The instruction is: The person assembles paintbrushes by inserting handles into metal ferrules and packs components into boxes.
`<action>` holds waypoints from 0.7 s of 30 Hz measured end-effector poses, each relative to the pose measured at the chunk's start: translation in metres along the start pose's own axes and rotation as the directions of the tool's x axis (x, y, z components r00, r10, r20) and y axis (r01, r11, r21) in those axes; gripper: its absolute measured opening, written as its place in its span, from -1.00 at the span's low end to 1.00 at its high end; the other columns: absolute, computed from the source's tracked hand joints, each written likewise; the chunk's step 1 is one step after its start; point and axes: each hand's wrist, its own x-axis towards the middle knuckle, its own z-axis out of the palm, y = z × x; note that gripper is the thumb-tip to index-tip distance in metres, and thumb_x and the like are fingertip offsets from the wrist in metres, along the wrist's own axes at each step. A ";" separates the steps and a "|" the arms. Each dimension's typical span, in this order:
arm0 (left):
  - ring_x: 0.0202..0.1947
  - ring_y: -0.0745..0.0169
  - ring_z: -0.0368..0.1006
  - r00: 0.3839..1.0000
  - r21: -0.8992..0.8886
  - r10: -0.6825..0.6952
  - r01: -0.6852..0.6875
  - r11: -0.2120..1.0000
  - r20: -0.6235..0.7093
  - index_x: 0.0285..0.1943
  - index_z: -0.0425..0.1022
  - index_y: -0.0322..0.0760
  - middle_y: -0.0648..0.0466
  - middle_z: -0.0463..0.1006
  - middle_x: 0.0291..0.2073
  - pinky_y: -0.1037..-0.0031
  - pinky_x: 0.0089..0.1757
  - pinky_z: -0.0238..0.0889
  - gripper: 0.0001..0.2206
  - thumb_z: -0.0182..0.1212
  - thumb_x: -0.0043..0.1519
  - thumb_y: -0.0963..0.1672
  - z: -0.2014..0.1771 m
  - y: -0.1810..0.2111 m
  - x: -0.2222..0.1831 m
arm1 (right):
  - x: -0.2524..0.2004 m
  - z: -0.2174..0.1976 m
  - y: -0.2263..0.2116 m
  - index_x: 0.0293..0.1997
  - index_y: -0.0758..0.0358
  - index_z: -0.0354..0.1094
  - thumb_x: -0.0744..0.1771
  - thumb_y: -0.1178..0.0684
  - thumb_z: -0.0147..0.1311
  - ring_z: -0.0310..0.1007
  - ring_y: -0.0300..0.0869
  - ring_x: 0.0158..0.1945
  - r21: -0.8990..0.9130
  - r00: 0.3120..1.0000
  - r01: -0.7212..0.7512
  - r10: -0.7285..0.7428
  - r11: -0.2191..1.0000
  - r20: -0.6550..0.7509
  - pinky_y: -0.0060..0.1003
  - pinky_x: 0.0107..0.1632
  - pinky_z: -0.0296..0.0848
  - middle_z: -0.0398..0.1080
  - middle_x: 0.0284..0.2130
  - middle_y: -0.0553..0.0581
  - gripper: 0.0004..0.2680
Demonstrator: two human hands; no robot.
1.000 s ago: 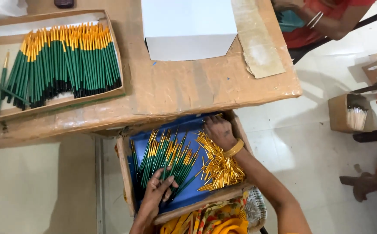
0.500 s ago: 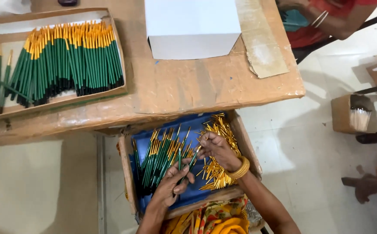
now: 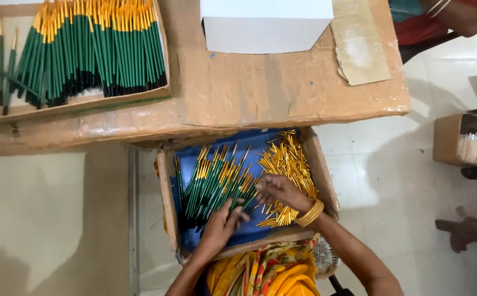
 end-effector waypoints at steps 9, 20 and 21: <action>-0.48 0.34 0.44 0.970 -0.380 -0.234 0.196 0.904 -0.058 0.26 0.38 -0.41 -0.08 0.57 -0.33 0.49 -0.44 0.30 -0.68 0.05 0.40 -0.10 -0.019 -0.063 -0.025 | 0.104 -0.082 0.007 -0.37 0.09 0.38 0.36 -0.05 0.04 0.50 -0.06 -0.29 -0.985 0.843 0.041 -0.524 -0.169 0.125 -0.12 -0.21 0.49 0.45 -0.41 0.18 -0.85; -0.71 0.48 0.28 0.966 -0.744 -0.182 0.257 0.617 0.182 0.30 0.31 -0.36 -0.11 0.62 -0.37 0.63 -0.65 0.08 -0.64 0.11 0.37 -0.11 -0.013 0.011 0.009 | 0.025 -0.016 -0.032 -0.14 0.31 0.46 0.38 0.11 0.17 0.56 -0.14 -0.32 -0.360 0.804 0.382 -0.498 0.851 -0.325 -0.26 -0.24 0.56 0.52 -0.32 0.21 -0.91; -0.79 0.55 0.15 0.969 -0.793 -0.136 0.248 0.557 0.207 0.28 0.33 -0.40 -0.11 0.60 -0.41 0.70 -0.70 -0.06 -0.67 0.12 0.39 -0.12 -0.010 0.012 0.013 | 0.021 -0.012 -0.024 -0.09 0.33 0.43 0.43 0.15 0.15 0.56 -0.13 -0.22 0.109 0.872 0.463 -0.430 0.880 -0.232 -0.26 -0.16 0.61 0.52 -0.25 0.22 -0.93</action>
